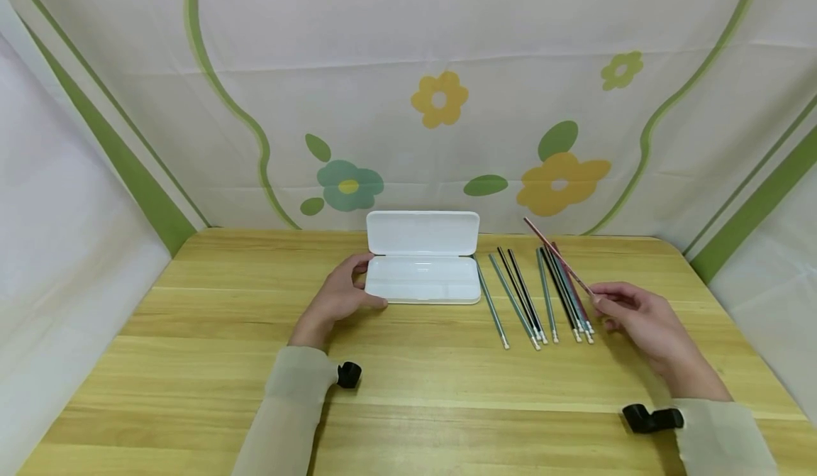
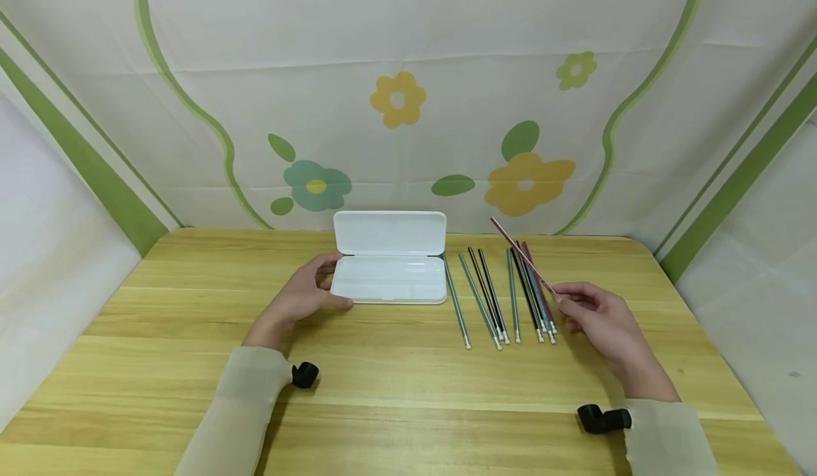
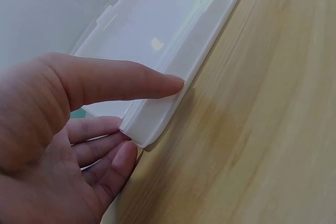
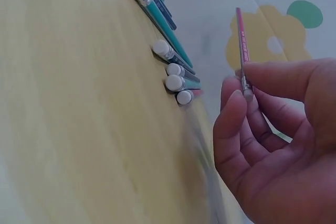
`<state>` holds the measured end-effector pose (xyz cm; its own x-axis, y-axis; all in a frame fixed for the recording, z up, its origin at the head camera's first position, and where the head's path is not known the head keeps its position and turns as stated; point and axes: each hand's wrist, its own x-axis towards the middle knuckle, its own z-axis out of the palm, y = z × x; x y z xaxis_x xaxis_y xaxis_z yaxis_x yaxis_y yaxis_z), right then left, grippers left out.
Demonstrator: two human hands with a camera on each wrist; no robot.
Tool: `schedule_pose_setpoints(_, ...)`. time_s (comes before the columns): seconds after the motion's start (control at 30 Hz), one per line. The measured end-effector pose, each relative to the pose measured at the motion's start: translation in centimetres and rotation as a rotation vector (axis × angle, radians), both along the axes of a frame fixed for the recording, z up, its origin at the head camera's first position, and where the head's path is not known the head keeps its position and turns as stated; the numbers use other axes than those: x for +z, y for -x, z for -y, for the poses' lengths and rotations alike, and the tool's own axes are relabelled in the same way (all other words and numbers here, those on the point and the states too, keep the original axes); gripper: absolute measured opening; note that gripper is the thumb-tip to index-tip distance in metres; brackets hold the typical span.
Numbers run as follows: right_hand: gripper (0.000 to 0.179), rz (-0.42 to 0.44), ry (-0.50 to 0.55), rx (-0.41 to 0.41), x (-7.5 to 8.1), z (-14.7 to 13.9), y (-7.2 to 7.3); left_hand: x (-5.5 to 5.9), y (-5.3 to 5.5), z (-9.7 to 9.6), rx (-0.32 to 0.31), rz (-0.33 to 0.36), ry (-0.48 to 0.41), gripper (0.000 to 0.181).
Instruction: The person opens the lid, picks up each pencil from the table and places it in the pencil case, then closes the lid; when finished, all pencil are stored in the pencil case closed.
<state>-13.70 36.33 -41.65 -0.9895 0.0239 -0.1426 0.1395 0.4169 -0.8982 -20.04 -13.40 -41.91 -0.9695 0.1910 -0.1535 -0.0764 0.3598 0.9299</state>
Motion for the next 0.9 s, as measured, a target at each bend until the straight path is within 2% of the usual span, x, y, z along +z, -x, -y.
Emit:
schedule_pose_setpoints(0.3, 0.044, -0.04, -0.033, 0.014, 0.1, 0.8, -0.2, -0.1, 0.1, 0.1, 0.0, 0.0, -0.012, 0.096)
schedule_pose_setpoints(0.57, 0.046, -0.033, -0.01, 0.015, 0.7, 1.6, -0.4, 0.1, -0.1, 0.1, -0.004, 0.002, -0.015, 0.094)
schedule_pose_setpoints(0.9, 0.045, -0.075, -0.111, 0.026, 1.3, 2.9, 0.0, 0.1, -0.1, 0.2, 0.001, 0.007, -0.011, 0.094)
